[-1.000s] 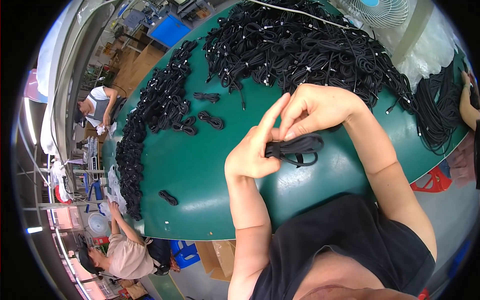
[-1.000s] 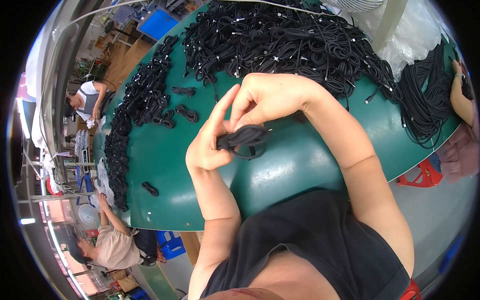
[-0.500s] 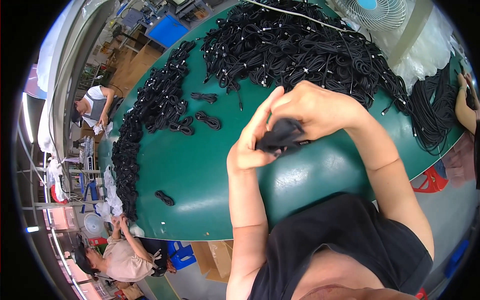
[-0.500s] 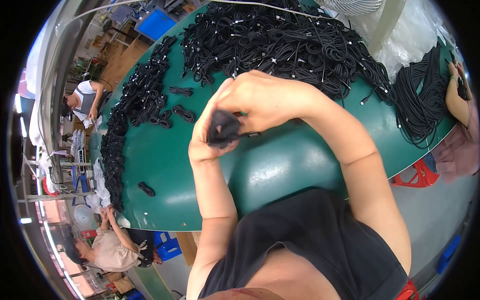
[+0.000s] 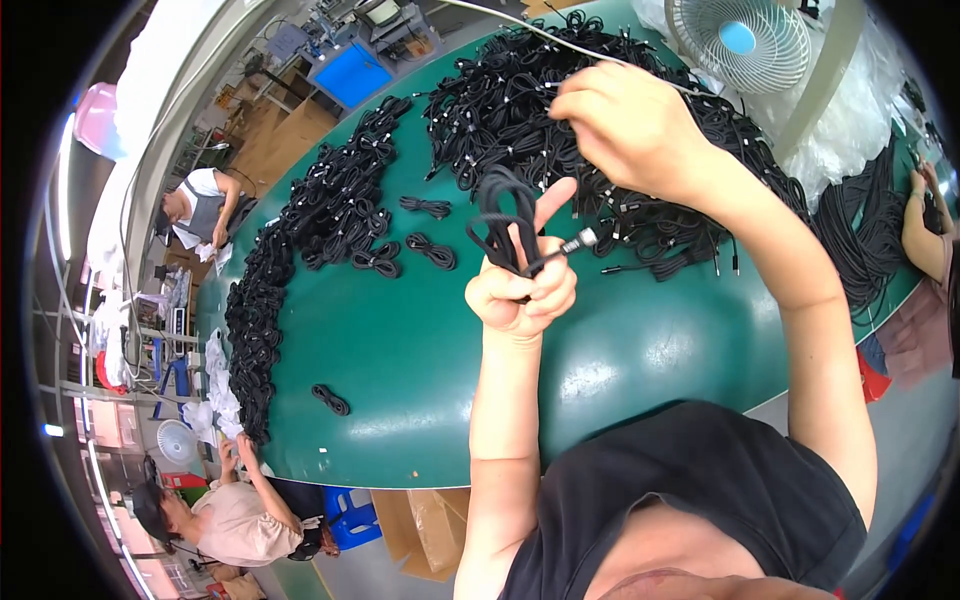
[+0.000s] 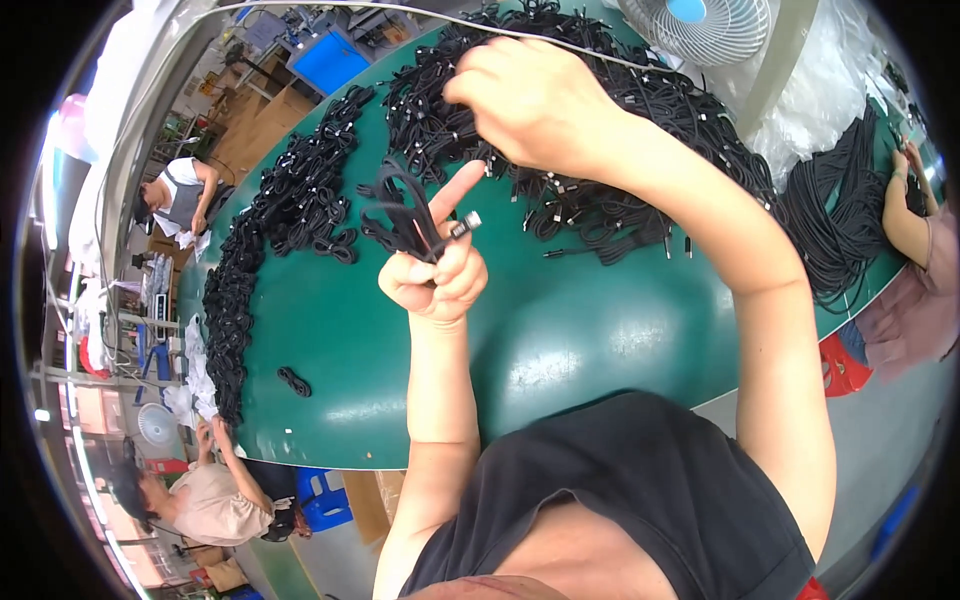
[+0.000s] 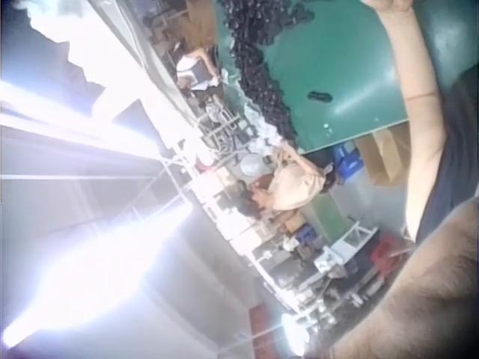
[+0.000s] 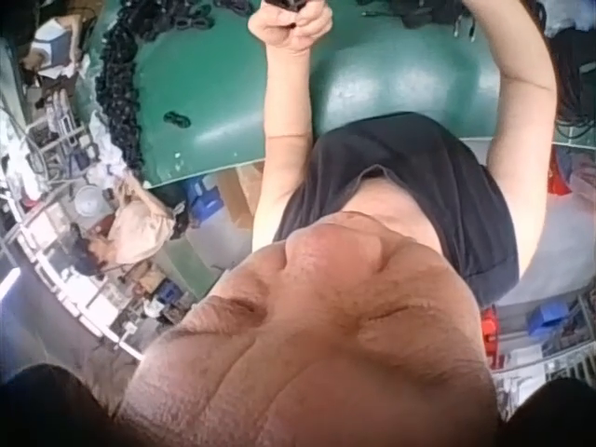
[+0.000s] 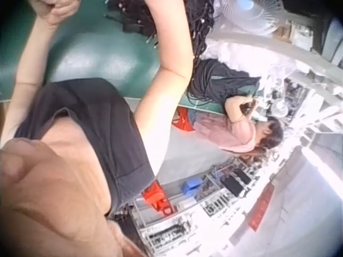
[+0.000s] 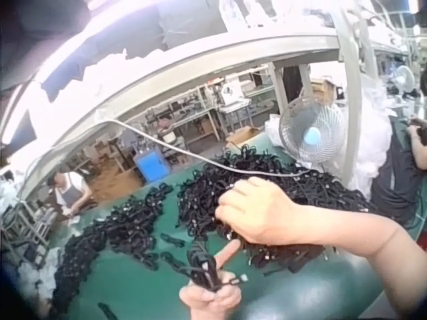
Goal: Bundling and securing black USB cables with ties at a factory workbench.
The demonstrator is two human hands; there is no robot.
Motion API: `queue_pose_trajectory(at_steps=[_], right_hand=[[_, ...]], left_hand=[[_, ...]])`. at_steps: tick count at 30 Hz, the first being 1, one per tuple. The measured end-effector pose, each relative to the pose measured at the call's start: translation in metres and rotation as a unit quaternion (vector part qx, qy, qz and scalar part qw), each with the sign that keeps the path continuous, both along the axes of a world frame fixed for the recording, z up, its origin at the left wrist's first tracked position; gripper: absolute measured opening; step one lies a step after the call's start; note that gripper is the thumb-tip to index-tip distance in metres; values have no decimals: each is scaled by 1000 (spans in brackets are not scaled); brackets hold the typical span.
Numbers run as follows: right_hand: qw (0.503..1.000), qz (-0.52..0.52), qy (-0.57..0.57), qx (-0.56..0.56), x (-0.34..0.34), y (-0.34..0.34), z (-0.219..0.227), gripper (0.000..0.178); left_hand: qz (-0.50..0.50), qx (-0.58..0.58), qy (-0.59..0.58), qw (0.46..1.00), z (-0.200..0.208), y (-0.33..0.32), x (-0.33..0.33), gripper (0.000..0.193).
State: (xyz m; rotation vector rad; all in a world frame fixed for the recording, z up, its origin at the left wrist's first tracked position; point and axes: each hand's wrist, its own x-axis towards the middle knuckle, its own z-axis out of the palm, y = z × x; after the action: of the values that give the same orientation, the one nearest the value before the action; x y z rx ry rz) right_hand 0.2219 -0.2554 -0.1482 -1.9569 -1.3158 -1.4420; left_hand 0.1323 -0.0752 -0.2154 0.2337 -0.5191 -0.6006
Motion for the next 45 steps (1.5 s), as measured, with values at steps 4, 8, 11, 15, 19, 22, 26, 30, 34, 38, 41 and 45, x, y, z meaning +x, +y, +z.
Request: queue_pose_trajectory(at_steps=[4,8,11,15,19,22,26,30,34,38,41,45], right_hand=[[904,192,377,61,-39,-7,-20,14],[838,268,455,137,-56,3,-30,10],[862,272,406,133,-57,7,-24,10],[926,207,307,68,-47,8,-16,11],[875,244,411,79,-40,8,-20,35],[695,410,573,143,-39,11,-29,43],[645,439,611,134,-42,14,-27,34],[597,487,620,147,-36,18,-34,32],[462,600,624,192,-40,26,-32,23],[531,481,657,233,-47,30,-21,28],[497,419,705,283,-45,33,-22,28],[532,390,685,307,-40,32,-21,30]], left_hand=[[38,-1,27,999,-2,5,0,78],[38,23,24,999,-9,-3,3,64],[67,71,40,994,-7,-4,-3,43],[99,154,19,983,0,-16,-7,31],[88,201,5,976,7,-18,-11,38],[62,217,-13,974,5,-23,-11,41],[21,160,22,987,-7,-29,-16,41],[11,125,58,990,-10,-38,-17,24],[-13,88,58,994,-15,-41,-17,20],[30,136,59,988,-9,-38,-17,18],[57,199,61,976,2,-36,-19,19],[104,288,33,951,7,-33,-17,25]])
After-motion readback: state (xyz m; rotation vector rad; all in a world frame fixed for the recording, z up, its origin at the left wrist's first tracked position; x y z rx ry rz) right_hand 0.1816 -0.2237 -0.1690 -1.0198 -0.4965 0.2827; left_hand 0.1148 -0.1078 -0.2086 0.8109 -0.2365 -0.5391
